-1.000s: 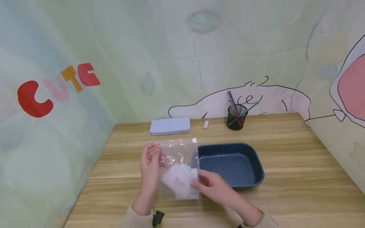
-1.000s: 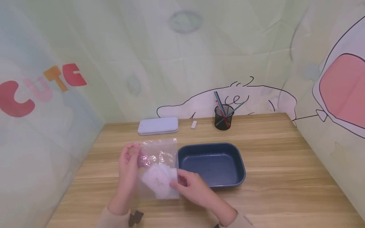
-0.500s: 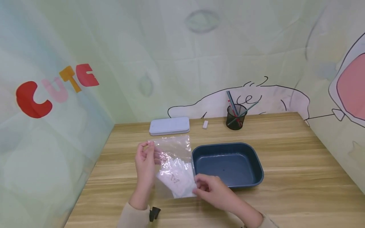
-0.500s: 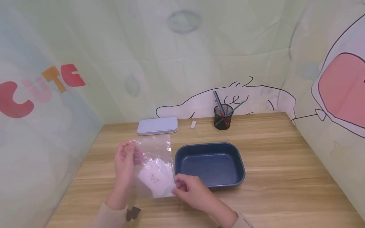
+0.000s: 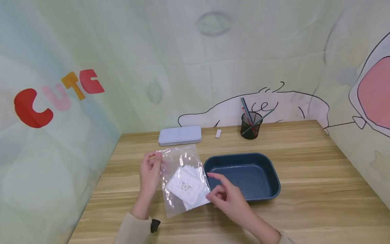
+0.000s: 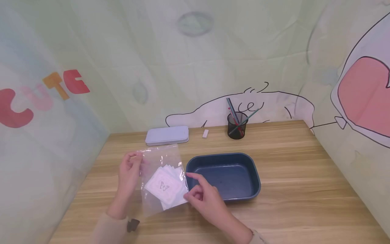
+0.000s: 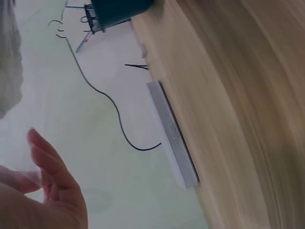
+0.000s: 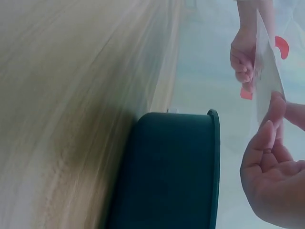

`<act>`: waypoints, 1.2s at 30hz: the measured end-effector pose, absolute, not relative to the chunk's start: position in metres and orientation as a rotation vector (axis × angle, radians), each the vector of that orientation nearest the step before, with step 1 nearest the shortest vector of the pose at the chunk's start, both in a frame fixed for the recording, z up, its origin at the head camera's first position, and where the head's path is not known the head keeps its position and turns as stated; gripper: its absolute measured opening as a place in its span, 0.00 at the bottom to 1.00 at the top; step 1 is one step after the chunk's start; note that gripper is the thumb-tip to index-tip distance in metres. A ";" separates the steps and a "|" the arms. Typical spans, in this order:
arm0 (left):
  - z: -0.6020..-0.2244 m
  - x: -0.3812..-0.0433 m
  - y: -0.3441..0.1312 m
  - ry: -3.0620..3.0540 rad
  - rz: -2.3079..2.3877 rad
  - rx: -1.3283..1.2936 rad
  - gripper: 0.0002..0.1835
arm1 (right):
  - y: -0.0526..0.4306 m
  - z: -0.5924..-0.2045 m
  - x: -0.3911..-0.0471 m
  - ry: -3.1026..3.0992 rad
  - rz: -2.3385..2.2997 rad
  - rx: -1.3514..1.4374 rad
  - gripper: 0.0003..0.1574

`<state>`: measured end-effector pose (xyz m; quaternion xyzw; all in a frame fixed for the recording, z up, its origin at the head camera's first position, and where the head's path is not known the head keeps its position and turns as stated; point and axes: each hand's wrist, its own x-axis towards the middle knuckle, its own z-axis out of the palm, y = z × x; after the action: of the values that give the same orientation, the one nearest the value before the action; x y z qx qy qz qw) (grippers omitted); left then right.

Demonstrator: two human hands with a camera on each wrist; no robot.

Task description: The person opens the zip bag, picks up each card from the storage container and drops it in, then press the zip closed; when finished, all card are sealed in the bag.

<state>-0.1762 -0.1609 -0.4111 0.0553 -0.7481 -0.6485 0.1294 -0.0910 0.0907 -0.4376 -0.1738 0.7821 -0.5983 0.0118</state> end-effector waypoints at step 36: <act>-0.455 -0.211 -0.177 -2.727 -1.568 0.141 0.14 | 0.070 -0.463 -0.089 3.347 -0.936 -1.270 0.10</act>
<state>-0.2114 -0.1766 -0.4552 0.0449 -0.8661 -0.4978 -0.0037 -0.0894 0.0703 -0.4625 -0.3299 0.8695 -0.2431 -0.2758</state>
